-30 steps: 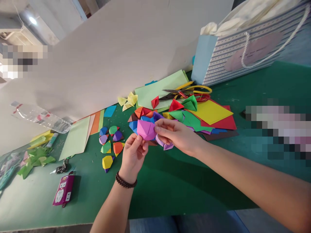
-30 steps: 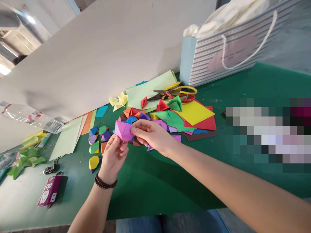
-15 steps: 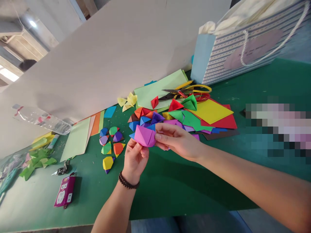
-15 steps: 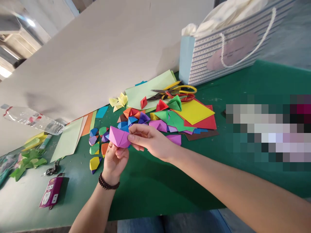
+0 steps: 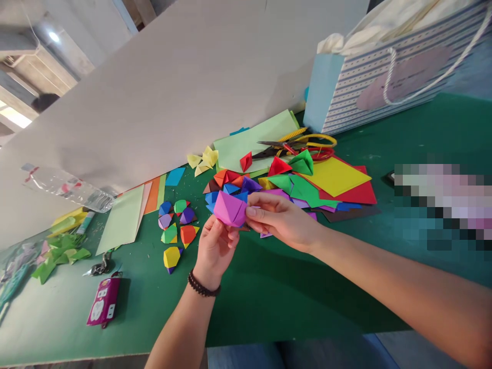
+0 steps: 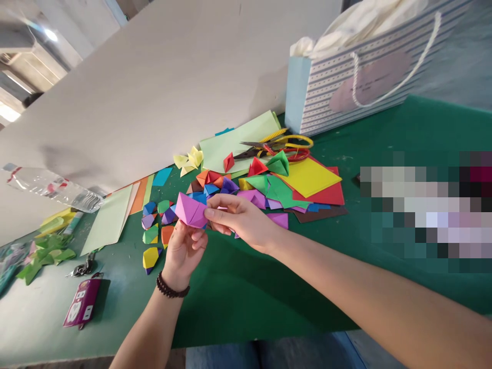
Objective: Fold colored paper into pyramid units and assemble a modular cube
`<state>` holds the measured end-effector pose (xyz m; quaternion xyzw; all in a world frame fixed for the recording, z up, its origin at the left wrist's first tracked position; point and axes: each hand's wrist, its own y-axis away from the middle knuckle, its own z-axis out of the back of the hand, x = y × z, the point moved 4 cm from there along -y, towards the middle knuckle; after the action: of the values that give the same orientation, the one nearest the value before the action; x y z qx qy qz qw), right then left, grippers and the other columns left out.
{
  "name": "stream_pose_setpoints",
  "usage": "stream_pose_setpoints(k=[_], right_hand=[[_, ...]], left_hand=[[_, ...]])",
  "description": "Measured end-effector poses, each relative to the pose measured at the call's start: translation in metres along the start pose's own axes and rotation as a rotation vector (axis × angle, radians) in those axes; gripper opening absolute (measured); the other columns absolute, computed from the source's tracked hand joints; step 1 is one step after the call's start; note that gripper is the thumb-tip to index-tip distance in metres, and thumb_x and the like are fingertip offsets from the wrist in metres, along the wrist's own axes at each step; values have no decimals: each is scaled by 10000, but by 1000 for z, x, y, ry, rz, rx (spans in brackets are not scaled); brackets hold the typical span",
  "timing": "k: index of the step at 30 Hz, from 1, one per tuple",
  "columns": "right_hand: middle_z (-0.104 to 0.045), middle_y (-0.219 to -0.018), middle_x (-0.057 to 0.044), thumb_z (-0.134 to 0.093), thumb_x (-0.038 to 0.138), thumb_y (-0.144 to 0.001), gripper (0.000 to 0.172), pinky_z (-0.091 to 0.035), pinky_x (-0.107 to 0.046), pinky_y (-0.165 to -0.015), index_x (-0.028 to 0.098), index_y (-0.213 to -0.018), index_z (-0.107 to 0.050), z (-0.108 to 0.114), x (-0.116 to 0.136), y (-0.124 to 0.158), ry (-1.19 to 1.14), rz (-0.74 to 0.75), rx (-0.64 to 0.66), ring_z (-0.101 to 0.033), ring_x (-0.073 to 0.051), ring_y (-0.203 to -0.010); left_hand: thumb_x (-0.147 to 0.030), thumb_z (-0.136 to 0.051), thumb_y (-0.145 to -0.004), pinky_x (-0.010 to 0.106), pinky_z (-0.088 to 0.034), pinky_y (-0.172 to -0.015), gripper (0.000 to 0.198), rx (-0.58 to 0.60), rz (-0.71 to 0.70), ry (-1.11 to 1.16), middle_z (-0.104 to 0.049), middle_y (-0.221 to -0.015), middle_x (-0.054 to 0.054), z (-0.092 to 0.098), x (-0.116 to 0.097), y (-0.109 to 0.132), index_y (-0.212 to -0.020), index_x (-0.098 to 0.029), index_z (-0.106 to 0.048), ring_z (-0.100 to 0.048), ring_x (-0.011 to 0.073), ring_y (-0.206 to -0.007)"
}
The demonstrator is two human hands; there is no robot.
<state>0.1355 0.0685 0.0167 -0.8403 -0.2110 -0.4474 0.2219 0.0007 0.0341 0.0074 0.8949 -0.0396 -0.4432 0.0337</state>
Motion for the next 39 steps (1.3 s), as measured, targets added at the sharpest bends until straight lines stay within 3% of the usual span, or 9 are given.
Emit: stream_pose_setpoints(k=[6, 15, 20, 28, 39], right_hand=[[-440, -507, 84, -751, 479, -764, 320, -233, -256, -486, 208, -811, -588, 2, -2, 0, -31, -78, -78, -375, -83, -481], [-422, -558, 73, -785, 447, -733, 341, -216, -246, -484, 186, -697, -569, -4, -2, 1, -151, -91, 19, -367, -61, -491], [-447, -520, 70, -719, 455, -806, 334, -220, -257, -480, 180, -703, -558, 6, -3, -3, -48, -109, -69, -366, -67, -479], [-460, -556, 73, -706, 475, -812, 326, -241, -251, -481, 186, -759, -564, 10, -4, -4, 36, -83, -107, -381, -64, -486], [-435, -485, 80, -769, 494, -729, 364, -219, -253, -493, 194, -730, -564, -2, -10, -2, -166, -152, -53, -349, -72, -473]], left_hand=[[-394, -850, -660, 148, -282, -396, 381, 1, -10, -68, -467, -591, -47, 0, -2, -2, -702, -154, -557, -362, 25, -444], [-357, -852, -664, 130, -300, -407, 331, 69, 8, -36, -432, -502, -65, 1, 2, 0, -688, -160, -587, -353, 19, -423], [-328, -864, -654, 128, -311, -420, 330, -36, -22, -46, -515, -550, -52, 2, -1, -5, -681, -155, -583, -429, 24, -461], [-300, -876, -619, 140, -330, -447, 335, -111, -30, -77, -507, -533, -63, 8, -2, -8, -716, -159, -588, -465, 31, -476], [-335, -913, -543, 154, -299, -430, 409, -82, -30, -74, -419, -456, -88, 6, 2, -7, -640, -147, -562, -383, 13, -408]])
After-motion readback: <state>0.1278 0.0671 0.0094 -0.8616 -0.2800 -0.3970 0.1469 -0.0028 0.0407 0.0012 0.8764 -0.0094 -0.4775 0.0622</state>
